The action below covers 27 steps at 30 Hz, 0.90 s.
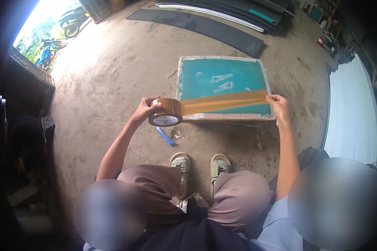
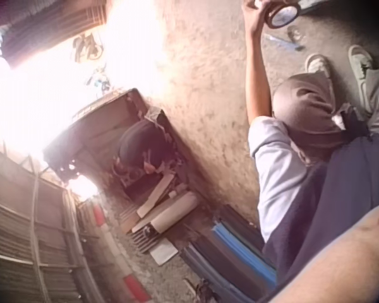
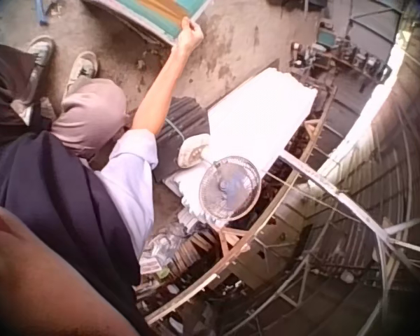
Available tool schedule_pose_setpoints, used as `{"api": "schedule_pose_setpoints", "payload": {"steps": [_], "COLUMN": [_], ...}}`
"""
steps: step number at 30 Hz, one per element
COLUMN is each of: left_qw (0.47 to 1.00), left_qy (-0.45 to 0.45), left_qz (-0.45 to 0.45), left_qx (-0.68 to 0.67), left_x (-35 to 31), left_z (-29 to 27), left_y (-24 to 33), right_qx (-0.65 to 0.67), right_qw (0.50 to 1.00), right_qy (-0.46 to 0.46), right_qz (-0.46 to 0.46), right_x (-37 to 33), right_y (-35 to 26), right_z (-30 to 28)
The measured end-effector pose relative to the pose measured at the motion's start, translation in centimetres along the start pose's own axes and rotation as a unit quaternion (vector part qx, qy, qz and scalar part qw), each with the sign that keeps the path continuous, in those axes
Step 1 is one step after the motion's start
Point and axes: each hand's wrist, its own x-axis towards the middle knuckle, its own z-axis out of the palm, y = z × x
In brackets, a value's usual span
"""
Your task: The person applies brown packing tape to the edges of a green board using a utility knife to cut the tape. They smooth the tape along the edges and trim excess material.
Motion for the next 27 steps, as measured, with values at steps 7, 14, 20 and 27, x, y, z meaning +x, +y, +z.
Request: {"api": "schedule_pose_setpoints", "payload": {"steps": [7,14,20,27], "left_qw": [0.952,0.915,0.898,0.930], "left_qy": [0.014,0.064,0.082,0.063], "left_qz": [0.073,0.165,0.193,0.128], "left_qx": [0.297,0.362,0.386,0.338], "left_x": [0.7,-1.3,-3.5,-3.7], "left_z": [0.8,0.6,0.8,1.2], "left_y": [0.2,1.2,3.4,4.8], "right_qx": [-0.013,0.044,-0.006,-0.159], "right_qw": [0.996,0.993,0.989,0.961], "right_qy": [0.032,0.014,0.038,0.175], "right_qz": [-0.079,-0.112,-0.143,-0.141], "right_x": [-0.9,-3.7,-4.6,-2.8], "right_y": [1.1,-2.4,-4.2,-5.4], "right_z": [0.8,0.8,0.3,0.4]}}
